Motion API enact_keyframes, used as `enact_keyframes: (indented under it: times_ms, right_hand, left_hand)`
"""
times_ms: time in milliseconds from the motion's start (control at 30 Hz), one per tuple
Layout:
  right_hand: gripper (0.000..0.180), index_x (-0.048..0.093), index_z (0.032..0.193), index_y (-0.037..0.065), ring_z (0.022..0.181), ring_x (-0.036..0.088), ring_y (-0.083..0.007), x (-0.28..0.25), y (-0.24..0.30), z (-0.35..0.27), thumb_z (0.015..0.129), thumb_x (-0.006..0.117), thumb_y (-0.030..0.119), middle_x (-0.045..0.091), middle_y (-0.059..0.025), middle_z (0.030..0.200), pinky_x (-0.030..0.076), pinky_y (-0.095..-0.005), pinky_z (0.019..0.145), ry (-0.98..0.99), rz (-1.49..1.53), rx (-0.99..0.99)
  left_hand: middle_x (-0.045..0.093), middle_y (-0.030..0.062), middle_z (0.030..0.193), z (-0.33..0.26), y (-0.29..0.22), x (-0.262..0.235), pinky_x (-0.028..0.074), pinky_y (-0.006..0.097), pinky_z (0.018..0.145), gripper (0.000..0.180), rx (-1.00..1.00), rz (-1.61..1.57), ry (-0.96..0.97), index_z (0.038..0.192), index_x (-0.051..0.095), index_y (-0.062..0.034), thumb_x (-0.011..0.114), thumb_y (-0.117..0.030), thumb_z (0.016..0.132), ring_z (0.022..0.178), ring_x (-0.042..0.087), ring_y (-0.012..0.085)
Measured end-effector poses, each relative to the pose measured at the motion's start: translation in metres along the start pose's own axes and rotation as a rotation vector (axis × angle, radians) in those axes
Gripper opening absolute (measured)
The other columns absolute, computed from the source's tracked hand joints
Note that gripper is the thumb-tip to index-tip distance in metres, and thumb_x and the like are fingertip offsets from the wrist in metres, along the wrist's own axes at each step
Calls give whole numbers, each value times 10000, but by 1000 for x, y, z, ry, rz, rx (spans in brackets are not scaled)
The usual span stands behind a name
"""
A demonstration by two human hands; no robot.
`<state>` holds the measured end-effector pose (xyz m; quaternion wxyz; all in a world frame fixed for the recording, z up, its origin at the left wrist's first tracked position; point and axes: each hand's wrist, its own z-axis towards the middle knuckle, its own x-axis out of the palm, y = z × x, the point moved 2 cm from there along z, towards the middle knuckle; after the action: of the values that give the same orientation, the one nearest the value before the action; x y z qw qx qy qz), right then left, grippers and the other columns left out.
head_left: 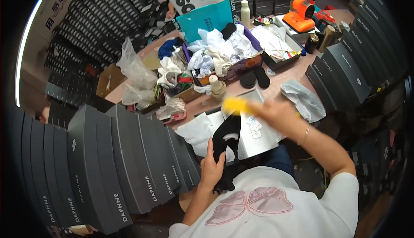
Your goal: Packing high-heeled shoes into boxes after inspecting and cleaning them.
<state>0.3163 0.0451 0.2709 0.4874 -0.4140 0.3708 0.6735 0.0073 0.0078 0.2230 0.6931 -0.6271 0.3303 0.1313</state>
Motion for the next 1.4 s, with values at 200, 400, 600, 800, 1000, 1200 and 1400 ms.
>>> enact_keyframes:
  times_ms: [200, 400, 600, 800, 1000, 1200, 1400]
  right_hand:
    - [438, 523, 1255, 158, 483, 529, -162, 49, -18, -14, 862, 657, 298, 543, -26, 672, 405, -308, 415, -37, 652, 343]
    - [448, 548, 817, 125, 353, 368, -38, 79, 71, -24, 888, 532, 567, 509, 40, 570, 282, -178, 320, 48, 2010, 1014]
    - [629, 550, 1160, 85, 382, 422, -8, 90, 68, -41, 867, 486, 637, 593, 28, 651, 353, -138, 334, 51, 2250, 1010]
    - [484, 562, 1121, 139, 428, 435, -76, 106, 41, -54, 922, 466, 569, 506, 0, 683, 346, -211, 382, 85, 1558, 1115]
    - [436, 478, 1332, 251, 565, 586, -183, -20, 111, -59, 900, 530, 260, 565, -37, 778, 475, -339, 460, 257, 272, -372]
    - [366, 501, 1273, 100, 812, 651, -187, -15, 6, -46, 922, 536, 197, 628, -138, 865, 524, -369, 701, 54, 46, 20]
    - [489, 474, 1352, 204, 654, 618, -248, 11, 2, -61, 885, 597, 281, 622, -136, 832, 482, -379, 595, 350, 10, 121]
  left_hand:
    - [628, 305, 974, -2, -10, 5, 500, 425, 750, 702, 58, -131, -9, 1449, 271, -45, 643, -156, 864, 916, 623, 448]
    - [577, 266, 1156, 5, -18, 6, 444, 402, 908, 781, 191, -145, 13, 1438, 271, 11, 660, -342, 859, 1078, 578, 374]
    - [438, 179, 1375, -38, 25, 20, 390, 472, 1032, 871, -409, -1604, 481, 1443, 240, 10, 461, -624, 889, 1251, 460, 309]
    - [569, 133, 1153, -24, 8, 43, 530, 368, 720, 572, -631, -1801, 417, 1309, 467, -51, 370, -498, 967, 831, 607, 225]
    - [603, 73, 993, -5, 12, 32, 495, 308, 652, 647, -560, -1527, 318, 1394, 356, -52, 359, -539, 969, 728, 582, 172]
    - [608, 138, 1084, -18, 10, 38, 487, 287, 619, 571, -466, -1507, 415, 1394, 383, -29, 361, -436, 994, 676, 568, 147]
    - [574, 138, 1133, -20, 17, 39, 442, 290, 616, 547, -406, -1631, 416, 1391, 386, -5, 374, -330, 951, 731, 528, 164]
